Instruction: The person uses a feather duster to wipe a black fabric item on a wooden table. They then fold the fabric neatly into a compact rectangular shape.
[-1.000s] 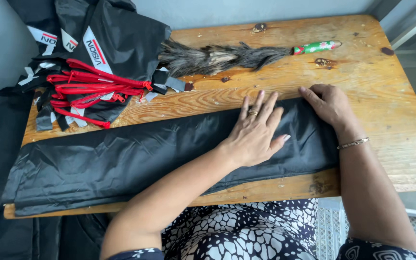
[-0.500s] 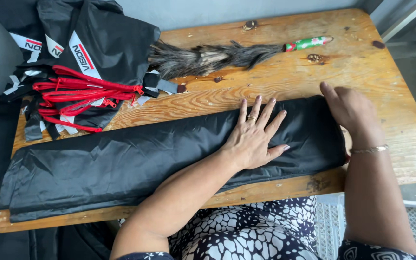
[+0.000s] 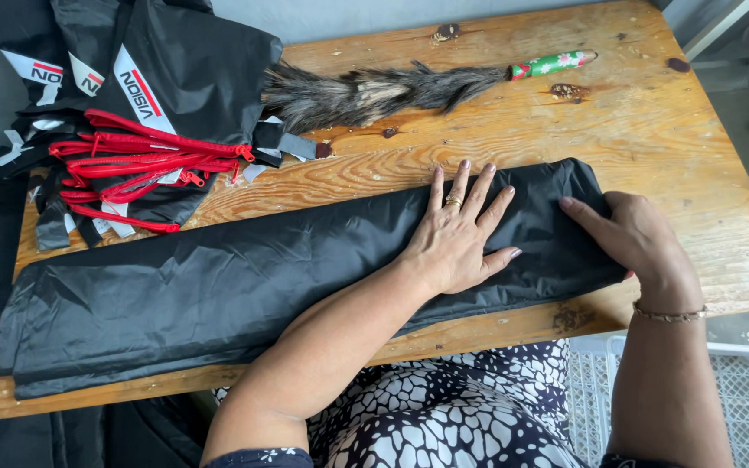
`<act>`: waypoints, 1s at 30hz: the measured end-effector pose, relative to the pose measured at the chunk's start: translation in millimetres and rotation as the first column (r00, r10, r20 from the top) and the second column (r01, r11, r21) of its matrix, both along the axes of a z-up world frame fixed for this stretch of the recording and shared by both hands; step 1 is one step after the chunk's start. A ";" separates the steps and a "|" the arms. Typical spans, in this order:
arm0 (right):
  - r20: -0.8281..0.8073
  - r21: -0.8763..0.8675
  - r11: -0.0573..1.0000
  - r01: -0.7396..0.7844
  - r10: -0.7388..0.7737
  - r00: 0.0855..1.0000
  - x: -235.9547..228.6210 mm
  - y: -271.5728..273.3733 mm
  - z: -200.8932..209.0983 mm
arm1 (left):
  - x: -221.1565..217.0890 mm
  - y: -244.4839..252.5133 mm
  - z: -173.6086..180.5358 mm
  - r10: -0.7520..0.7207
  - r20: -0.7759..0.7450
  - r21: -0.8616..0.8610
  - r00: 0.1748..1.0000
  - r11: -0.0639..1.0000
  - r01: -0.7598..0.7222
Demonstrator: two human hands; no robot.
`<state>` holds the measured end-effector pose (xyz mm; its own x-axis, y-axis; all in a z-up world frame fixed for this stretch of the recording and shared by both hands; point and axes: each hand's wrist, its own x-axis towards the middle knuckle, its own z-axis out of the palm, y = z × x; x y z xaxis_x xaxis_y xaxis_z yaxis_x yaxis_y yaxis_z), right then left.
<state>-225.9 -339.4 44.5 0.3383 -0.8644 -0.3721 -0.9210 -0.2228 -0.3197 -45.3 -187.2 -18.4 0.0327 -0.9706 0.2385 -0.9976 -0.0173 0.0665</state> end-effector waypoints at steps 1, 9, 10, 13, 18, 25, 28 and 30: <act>0.003 0.000 1.000 0.001 -0.001 1.000 -3.7 3.3 1.1 | -0.1 -0.2 0.5 -0.001 0.003 0.000 1.000 1.000 0.001; 0.323 0.196 0.978 0.070 -0.132 0.937 -20.4 45.8 40.2 | 0.3 -1.1 0.0 -0.005 -0.018 0.031 1.000 0.999 0.005; 0.322 0.194 0.979 0.064 -0.125 0.938 -24.1 45.5 34.6 | 0.7 -2.1 -0.6 0.001 -0.020 0.029 1.000 1.000 0.000; 0.414 0.135 0.990 0.040 -0.093 0.905 -39.2 44.7 6.6 | 0.2 -2.8 -2.2 0.000 -0.018 0.023 1.000 1.000 0.001; 0.835 0.497 0.867 -0.014 -0.474 0.278 -64.9 32.7 -64.2 | 0.4 -2.3 0.4 0.003 0.000 0.079 1.000 0.997 -0.003; 0.909 0.296 0.793 -0.533 -0.405 -0.098 -60.1 65.4 -52.3 | 3.9 -0.1 -6.1 -0.056 -0.249 -0.091 0.967 0.995 0.035; 0.834 0.395 0.798 -0.456 -0.519 -0.186 -38.8 84.0 -31.3 | 4.5 1.5 -5.4 -0.139 -0.343 -0.230 0.929 0.971 0.060; 0.677 0.504 0.740 -0.445 -0.659 -0.328 -9.3 109.4 -1.0 | 4.8 2.4 -2.2 -0.128 -0.312 -0.238 0.941 0.970 0.053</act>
<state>-235.2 -230.0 43.6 0.5838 -0.8119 -0.0074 0.6678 0.4853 -0.5644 -40.6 -184.8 -20.6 0.0588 -0.8960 0.4401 -0.9178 0.1249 0.3769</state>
